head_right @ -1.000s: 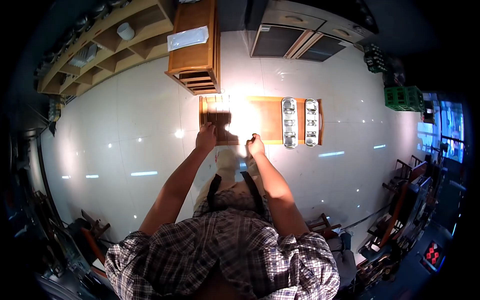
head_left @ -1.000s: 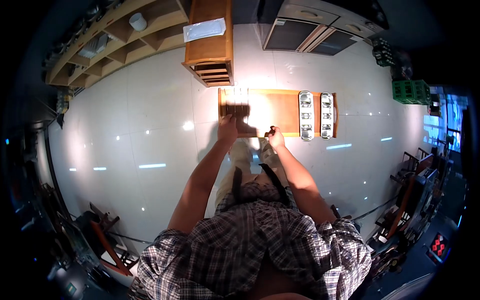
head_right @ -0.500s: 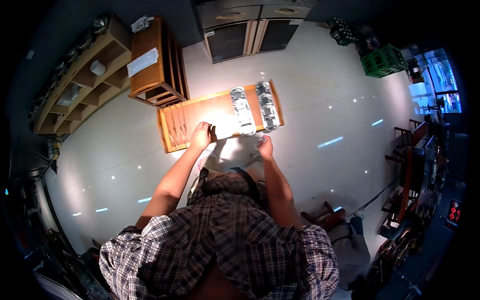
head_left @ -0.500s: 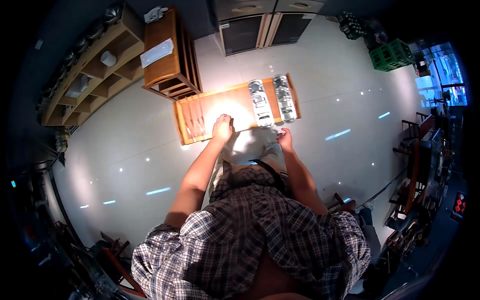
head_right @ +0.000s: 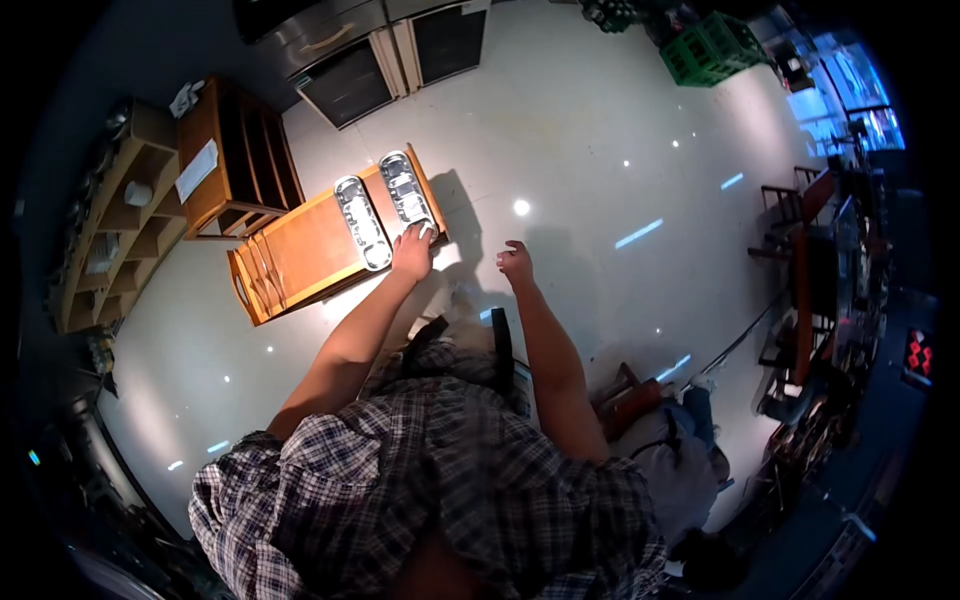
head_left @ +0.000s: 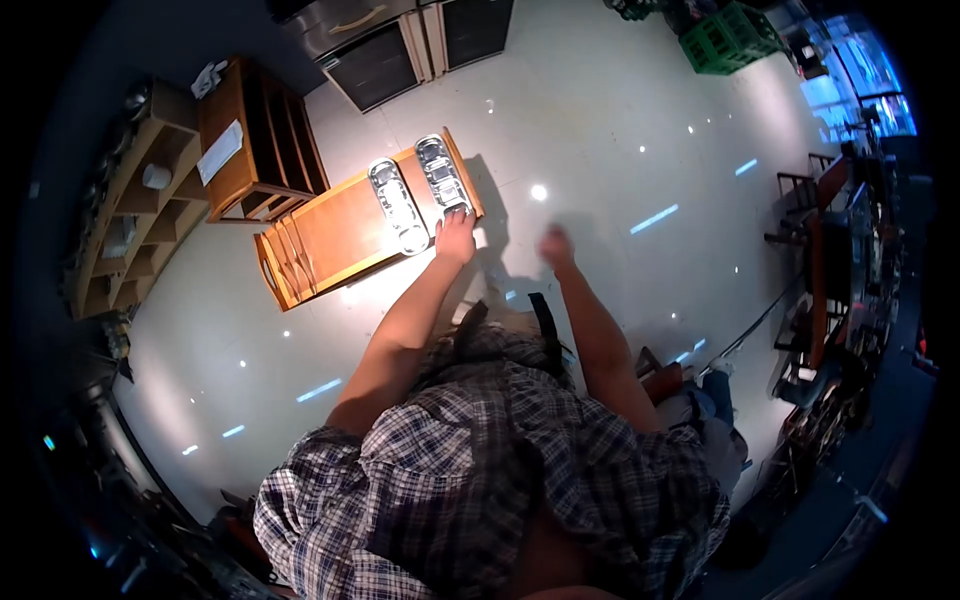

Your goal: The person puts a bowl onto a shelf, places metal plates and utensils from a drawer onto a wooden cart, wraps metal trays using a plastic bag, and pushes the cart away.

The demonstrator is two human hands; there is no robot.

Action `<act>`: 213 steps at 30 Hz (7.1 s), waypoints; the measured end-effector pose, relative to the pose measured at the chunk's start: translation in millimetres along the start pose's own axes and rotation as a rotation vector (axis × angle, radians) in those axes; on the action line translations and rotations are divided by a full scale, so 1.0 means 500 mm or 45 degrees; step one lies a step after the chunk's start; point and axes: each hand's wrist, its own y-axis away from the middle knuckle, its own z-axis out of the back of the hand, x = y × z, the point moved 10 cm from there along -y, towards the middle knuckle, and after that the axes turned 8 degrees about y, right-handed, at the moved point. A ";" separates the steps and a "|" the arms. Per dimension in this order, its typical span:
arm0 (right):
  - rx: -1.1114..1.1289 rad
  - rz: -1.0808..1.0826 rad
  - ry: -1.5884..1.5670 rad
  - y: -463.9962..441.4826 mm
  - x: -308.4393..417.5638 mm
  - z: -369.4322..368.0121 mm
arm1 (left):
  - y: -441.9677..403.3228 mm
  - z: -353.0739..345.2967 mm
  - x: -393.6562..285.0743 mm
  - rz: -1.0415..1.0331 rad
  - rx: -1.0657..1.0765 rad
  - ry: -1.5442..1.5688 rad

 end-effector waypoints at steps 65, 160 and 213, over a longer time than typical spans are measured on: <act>0.901 0.818 1.056 -0.906 0.799 -0.434 | -0.717 0.455 0.279 0.765 -0.564 0.299; 0.042 0.778 0.811 -0.920 0.948 -0.688 | -0.704 0.523 0.509 0.401 -0.120 0.240; 0.650 0.118 -0.414 -0.796 1.069 -0.483 | -0.777 0.684 0.327 0.611 -0.908 0.642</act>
